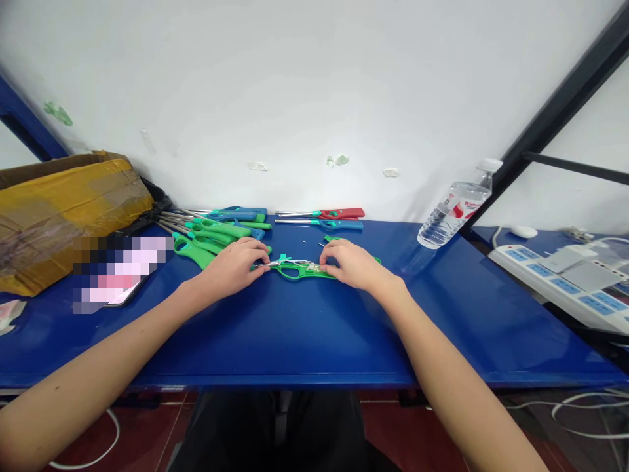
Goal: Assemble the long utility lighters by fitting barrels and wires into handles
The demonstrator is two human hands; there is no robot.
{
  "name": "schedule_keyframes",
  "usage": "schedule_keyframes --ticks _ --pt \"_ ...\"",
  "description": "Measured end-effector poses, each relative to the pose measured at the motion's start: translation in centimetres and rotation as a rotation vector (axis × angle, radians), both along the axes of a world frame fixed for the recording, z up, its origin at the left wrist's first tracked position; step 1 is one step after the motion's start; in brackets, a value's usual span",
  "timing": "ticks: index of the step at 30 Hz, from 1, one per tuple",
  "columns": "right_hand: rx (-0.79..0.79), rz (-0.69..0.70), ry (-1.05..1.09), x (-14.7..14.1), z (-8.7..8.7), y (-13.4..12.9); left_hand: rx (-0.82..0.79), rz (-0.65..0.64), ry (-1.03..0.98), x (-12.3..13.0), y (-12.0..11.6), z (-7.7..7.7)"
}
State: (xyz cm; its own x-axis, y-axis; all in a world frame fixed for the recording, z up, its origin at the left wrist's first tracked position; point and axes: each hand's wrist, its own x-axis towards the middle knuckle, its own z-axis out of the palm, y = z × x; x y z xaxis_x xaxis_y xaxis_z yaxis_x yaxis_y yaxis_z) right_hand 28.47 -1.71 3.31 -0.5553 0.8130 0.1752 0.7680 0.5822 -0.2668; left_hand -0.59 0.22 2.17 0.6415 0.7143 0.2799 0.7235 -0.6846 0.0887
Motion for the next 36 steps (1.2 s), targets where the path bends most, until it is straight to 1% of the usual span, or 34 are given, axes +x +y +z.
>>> schedule_keyframes --ticks 6,14,18,21,28,36 --pt "-0.005 -0.004 -0.023 0.3 0.1 0.0 -0.029 -0.005 0.000 0.0 -0.1 0.3" --pt "-0.001 -0.017 -0.033 0.3 0.3 -0.1 -0.034 -0.027 -0.027 0.0 0.0 0.2" --pt "0.034 -0.025 -0.010 0.0 0.2 -0.2 -0.024 -0.035 -0.023 -0.1 0.1 0.1" --pt "0.070 -0.024 0.020 -0.5 -0.2 -0.2 -0.011 -0.057 -0.022 -0.2 0.1 -0.1" --pt "0.183 0.004 0.059 -2.1 -1.8 -0.1 0.035 -0.096 -0.043 -0.1 0.2 -0.3" --pt "0.164 0.003 0.066 -2.8 -2.6 0.2 0.016 -0.049 0.006 0.0 0.1 0.1"
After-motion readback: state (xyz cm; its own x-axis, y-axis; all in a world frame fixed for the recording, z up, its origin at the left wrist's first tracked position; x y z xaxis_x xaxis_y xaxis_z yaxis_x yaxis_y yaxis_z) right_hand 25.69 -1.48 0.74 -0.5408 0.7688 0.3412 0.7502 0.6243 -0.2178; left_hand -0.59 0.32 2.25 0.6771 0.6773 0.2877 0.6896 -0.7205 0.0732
